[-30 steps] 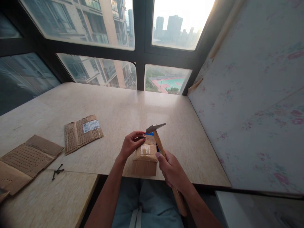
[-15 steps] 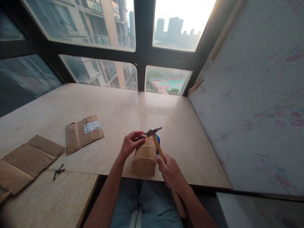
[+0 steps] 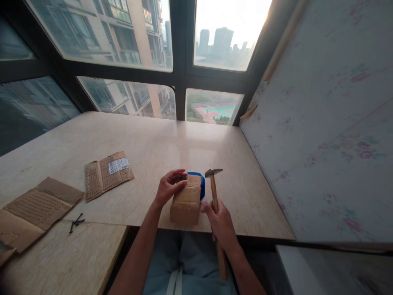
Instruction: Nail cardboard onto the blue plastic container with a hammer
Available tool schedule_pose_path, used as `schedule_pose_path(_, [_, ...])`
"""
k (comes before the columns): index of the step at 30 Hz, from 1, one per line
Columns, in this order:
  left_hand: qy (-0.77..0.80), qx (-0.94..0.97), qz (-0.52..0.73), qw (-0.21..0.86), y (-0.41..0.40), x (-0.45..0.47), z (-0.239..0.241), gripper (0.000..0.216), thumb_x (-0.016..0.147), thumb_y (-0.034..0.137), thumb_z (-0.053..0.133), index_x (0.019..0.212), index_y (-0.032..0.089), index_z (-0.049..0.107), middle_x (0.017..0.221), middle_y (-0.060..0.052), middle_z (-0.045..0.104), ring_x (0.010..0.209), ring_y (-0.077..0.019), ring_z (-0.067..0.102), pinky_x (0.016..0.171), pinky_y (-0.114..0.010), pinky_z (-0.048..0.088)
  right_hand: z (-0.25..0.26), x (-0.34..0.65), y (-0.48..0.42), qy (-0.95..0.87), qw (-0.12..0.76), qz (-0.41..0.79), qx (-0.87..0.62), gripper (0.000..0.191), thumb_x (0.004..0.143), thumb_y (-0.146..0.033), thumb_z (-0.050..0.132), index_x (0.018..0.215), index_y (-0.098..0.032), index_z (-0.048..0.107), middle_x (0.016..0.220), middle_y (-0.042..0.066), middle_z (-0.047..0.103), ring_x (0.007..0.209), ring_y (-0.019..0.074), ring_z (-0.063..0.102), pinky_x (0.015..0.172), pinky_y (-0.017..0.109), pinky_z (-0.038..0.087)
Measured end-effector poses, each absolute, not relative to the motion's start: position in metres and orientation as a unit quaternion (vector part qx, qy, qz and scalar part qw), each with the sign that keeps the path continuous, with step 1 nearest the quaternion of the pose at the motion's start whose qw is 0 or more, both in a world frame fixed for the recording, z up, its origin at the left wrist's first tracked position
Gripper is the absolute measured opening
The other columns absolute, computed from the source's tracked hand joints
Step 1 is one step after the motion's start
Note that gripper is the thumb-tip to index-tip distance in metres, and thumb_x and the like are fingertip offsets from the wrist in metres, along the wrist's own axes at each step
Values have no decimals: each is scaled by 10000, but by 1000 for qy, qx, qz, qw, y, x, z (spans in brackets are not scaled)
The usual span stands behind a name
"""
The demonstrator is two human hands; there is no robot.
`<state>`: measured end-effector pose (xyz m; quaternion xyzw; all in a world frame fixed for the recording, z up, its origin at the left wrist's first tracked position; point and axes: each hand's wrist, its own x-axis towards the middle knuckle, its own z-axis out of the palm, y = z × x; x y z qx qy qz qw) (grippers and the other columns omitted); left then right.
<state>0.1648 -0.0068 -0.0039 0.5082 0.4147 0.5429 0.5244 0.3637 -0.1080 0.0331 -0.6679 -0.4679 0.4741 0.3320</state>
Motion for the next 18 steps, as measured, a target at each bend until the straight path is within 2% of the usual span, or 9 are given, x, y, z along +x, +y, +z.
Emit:
schedule_pose_path(5, [388, 528, 575, 491, -12, 159, -7, 481, 755, 297, 748, 1195, 153, 619, 1249, -145, 659, 1226, -233, 587, 1107, -425, 417, 25, 355, -108, -430, 357, 482, -675, 413, 801, -589, 618, 805, -233, 407, 395, -133, 387, 226, 74, 332, 215, 173, 251])
schedule_pose_path(8, [402, 533, 574, 474, -14, 153, -9, 388, 801, 346, 695, 1145, 168, 662, 1307, -132, 626, 1319, -248, 503, 1128, -436, 384, 22, 353, -107, -416, 378, 498, -660, 408, 781, -557, 643, 803, -240, 387, 388, -143, 375, 226, 68, 311, 211, 166, 246])
schedule_pose_path(13, [406, 535, 557, 489, -12, 151, -6, 359, 803, 401, 690, 1067, 158, 703, 1272, -145, 647, 1292, -288, 524, 1070, -460, 442, 22, 352, -105, -402, 396, 510, -648, 402, 737, -519, 669, 788, -246, 379, 362, -149, 355, 215, 68, 287, 200, 167, 238])
schedule_pose_path(18, [410, 544, 545, 489, -10, 154, -3, 331, 805, 409, 688, 1017, 156, 718, 1215, -135, 675, 1201, -277, 594, 999, -438, 507, 25, 351, -103, -400, 404, 513, -643, 391, 729, -498, 674, 801, -244, 385, 380, -141, 396, 214, 61, 284, 199, 163, 230])
